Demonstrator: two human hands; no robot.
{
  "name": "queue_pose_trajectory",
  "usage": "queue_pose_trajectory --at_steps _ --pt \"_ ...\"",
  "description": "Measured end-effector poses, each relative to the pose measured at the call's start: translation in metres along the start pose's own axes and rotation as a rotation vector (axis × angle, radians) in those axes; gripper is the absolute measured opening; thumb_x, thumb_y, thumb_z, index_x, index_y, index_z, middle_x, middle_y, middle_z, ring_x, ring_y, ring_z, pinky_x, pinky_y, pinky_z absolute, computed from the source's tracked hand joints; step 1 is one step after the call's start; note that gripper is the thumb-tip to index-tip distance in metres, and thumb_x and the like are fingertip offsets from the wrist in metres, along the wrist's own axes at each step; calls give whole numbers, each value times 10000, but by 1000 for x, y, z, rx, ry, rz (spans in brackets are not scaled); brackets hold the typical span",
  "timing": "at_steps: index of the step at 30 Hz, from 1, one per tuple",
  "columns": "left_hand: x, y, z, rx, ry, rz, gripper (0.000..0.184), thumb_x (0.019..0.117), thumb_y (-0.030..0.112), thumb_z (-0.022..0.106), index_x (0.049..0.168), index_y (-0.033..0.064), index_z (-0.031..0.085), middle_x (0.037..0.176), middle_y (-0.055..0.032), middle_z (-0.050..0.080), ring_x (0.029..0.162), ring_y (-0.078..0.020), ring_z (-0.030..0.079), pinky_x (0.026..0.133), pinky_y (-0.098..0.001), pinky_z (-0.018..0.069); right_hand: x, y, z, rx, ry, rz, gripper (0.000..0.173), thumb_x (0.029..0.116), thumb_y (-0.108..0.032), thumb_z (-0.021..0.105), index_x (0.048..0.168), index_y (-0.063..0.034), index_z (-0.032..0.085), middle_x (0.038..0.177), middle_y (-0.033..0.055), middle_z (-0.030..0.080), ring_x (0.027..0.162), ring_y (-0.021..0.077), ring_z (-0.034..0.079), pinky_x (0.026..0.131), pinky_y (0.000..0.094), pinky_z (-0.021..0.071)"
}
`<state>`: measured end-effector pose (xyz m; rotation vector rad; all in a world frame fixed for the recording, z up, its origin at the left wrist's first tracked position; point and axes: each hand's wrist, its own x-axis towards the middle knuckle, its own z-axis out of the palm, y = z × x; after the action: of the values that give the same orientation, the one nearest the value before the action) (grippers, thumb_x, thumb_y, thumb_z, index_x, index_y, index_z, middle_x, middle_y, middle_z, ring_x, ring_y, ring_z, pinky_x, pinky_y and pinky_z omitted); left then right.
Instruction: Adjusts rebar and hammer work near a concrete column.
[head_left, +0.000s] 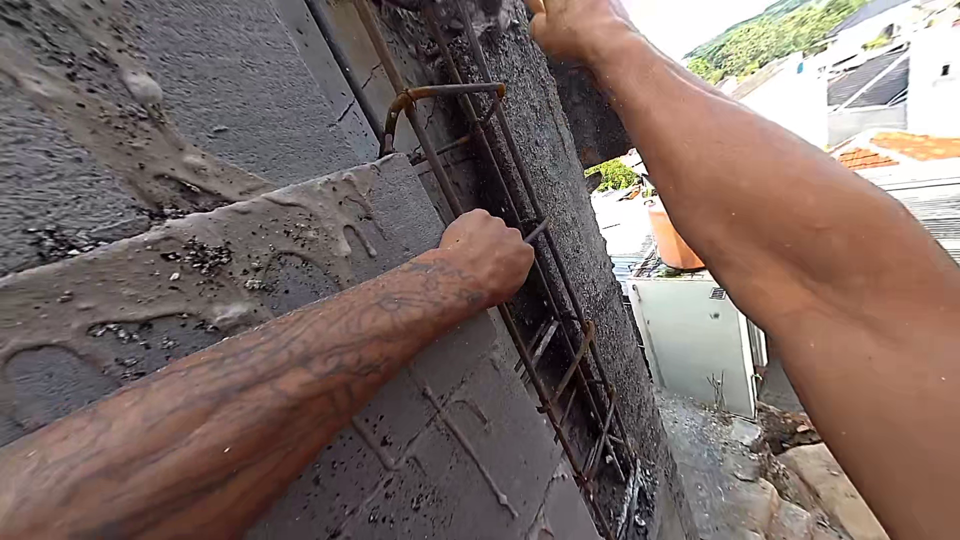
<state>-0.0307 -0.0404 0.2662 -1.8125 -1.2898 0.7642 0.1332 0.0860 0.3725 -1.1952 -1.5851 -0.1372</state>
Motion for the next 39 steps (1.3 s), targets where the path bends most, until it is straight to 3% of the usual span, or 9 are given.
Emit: queue_pose_trajectory --at_steps 2,6,13,16,18,20,27,33,39 --pt "-1 1 2 5 -5 -1 192 1033 140 489 974 29 635 850 -150 642 815 -337 653 670 -489 472 -1 10 8 -104 -94 27 472 1015 -237 509 1444 -40 500 1401 239 576 1318 435 545 1017 683 426" --pt "0 2 2 14 -11 0 174 1015 123 504 948 30 634 837 -142 636 799 -331 648 655 -483 464 -18 33 19 71 5 6 440 1025 -263 526 1417 -65 504 1287 203 644 1222 398 614 980 649 468" --pt "1 1 7 18 30 -7 176 1025 148 522 957 44 647 806 -123 629 758 -306 638 640 -462 453 -29 17 40 333 526 -199 351 1047 -248 472 1263 6 584 915 78 703 854 207 698 811 426 554" --pt "1 2 7 18 18 -20 180 1029 152 518 974 42 650 811 -129 635 767 -315 645 647 -469 460 -34 16 40 237 256 -120 459 1066 -263 468 1474 -54 436 1076 142 711 998 310 710 881 515 548" --pt "2 2 7 23 20 -23 191 1031 166 510 985 42 648 819 -132 640 780 -319 649 655 -473 463 -29 25 35 200 -9 -84 448 1056 -242 503 1470 -92 417 1191 201 661 1108 397 660 913 614 513" --pt "2 3 6 25 14 -26 211 1039 181 494 1003 37 644 835 -135 642 796 -319 650 665 -471 462 -32 34 29 216 -25 -68 445 1037 -234 527 1457 -109 450 1180 201 666 1096 402 657 886 634 507" --pt "1 4 0 7 -44 -45 239 1050 209 500 1005 29 651 843 -140 651 810 -327 653 687 -482 465 -41 16 48 388 646 -231 460 1025 -197 524 1423 30 488 944 113 722 795 252 715 733 464 579" --pt "4 4 4 49 -32 -65 258 1050 231 498 1032 21 648 855 -151 658 825 -338 663 696 -490 480 -48 20 43 67 -35 -8 450 1058 -204 463 1496 -116 404 1177 194 688 1120 409 674 896 606 528" --pt "0 6 3 50 -25 -80 237 1032 227 540 999 30 668 826 -131 661 797 -319 663 687 -479 479 -58 21 48 255 304 -43 487 1055 -205 494 1519 -81 415 1039 163 718 963 356 718 812 543 559"
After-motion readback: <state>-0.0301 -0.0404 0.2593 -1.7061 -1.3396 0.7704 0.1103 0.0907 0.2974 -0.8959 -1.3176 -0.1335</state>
